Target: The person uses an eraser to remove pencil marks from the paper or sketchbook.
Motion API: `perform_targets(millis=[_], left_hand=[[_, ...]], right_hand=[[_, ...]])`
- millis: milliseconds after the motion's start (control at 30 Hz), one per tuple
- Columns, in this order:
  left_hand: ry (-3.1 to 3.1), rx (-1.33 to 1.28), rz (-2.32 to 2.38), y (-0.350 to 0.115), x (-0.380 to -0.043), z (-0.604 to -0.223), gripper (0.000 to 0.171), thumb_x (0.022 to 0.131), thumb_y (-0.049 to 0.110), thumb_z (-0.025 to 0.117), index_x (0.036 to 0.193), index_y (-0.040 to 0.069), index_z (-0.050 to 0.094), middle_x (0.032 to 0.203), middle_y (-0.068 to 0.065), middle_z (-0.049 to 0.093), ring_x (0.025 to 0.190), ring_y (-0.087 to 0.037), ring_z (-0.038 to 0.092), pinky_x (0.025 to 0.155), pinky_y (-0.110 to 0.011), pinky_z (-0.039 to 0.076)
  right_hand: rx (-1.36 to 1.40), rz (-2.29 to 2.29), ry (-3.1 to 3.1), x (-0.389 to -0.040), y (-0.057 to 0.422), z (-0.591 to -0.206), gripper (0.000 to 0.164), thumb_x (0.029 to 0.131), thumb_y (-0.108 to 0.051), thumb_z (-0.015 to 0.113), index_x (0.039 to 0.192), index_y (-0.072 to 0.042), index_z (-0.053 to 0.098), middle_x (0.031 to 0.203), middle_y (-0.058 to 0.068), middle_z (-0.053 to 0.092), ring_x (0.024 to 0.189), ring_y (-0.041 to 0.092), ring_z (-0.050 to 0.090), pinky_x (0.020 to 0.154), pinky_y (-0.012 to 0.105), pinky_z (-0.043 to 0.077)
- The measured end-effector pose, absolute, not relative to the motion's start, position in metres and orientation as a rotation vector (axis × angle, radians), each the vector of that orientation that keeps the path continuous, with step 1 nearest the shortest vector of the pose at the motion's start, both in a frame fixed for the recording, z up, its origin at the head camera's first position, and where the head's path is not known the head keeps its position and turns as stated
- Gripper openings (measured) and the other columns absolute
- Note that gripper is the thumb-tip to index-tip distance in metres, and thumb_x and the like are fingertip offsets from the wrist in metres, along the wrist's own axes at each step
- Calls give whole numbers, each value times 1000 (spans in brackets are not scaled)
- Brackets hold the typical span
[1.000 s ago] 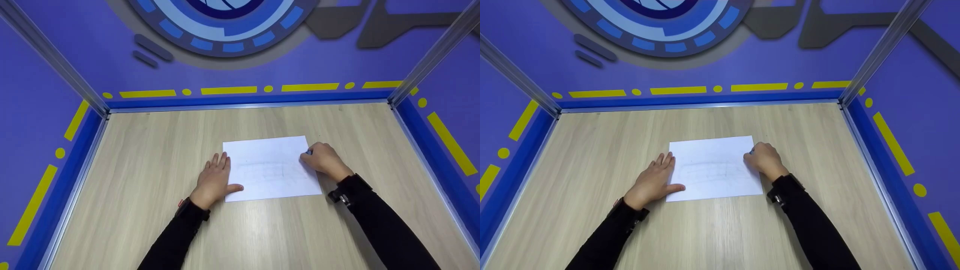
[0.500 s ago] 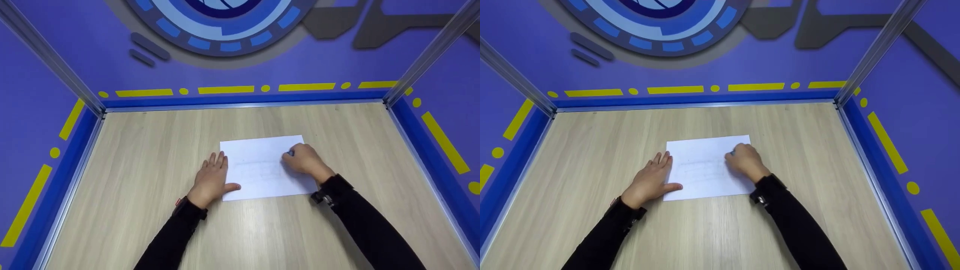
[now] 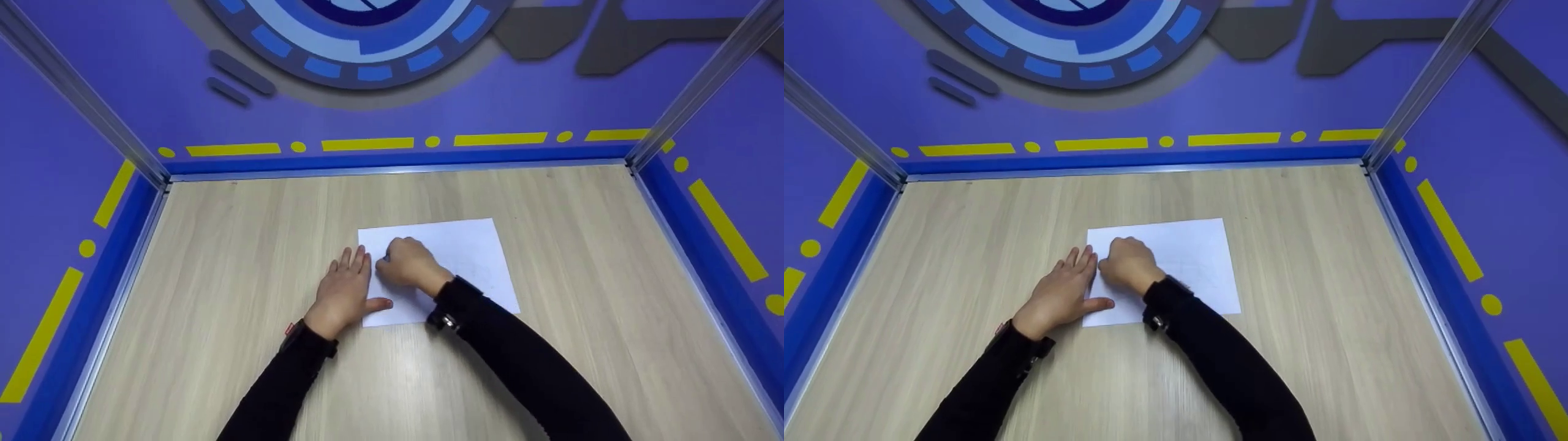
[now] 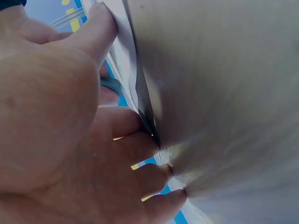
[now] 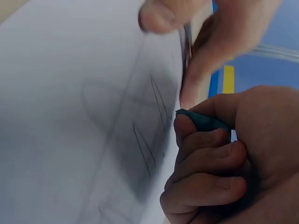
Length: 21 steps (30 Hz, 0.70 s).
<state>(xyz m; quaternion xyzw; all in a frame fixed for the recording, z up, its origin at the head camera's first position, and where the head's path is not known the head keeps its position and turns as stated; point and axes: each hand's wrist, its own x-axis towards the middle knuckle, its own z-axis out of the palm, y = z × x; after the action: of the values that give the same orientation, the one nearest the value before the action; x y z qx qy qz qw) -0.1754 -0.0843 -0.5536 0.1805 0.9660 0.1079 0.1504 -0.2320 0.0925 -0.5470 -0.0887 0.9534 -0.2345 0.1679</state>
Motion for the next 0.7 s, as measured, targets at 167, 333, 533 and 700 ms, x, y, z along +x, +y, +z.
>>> perform_targets(millis=[167, 333, 533, 700], left_hand=[[2774, 511, 301, -83, -175, -554, 114, 95, 71, 74, 171, -4, 33, 183, -24, 23, 172, -47, 19, 137, -63, 26], [2772, 512, 298, -80, -175, -555, 115, 96, 71, 72, 172, -4, 31, 183, -23, 22, 172, -46, 18, 138, -62, 25], [2764, 495, 290, -81, -175, -555, 115, 96, 72, 72, 172, -4, 30, 184, -22, 21, 172, -45, 17, 139, -62, 24], [2755, 489, 331, -83, -174, -553, 114, 97, 70, 72, 172, -4, 30, 184, -22, 20, 173, -45, 15, 138, -63, 23]], right_hand=[[-264, -614, 2737, -231, 89, -553, 30, 98, -32, 70, 96, -4, 83, 108, 18, 79, 107, 35, 71, 96, 51, 60], [-221, -636, 2769, -229, 113, -555, 29, 98, -30, 70, 98, -3, 81, 109, 17, 78, 104, 35, 71, 97, 51, 59], [-160, -731, 2824, -225, 163, -559, 27, 94, -26, 69, 72, -11, 67, 85, 7, 66, 82, 26, 61, 76, 42, 53], [-140, -787, 2849, -222, 205, -562, 40, 90, -22, 68, 60, -18, 43, 64, -3, 43, 63, 20, 45, 59, 34, 35]])
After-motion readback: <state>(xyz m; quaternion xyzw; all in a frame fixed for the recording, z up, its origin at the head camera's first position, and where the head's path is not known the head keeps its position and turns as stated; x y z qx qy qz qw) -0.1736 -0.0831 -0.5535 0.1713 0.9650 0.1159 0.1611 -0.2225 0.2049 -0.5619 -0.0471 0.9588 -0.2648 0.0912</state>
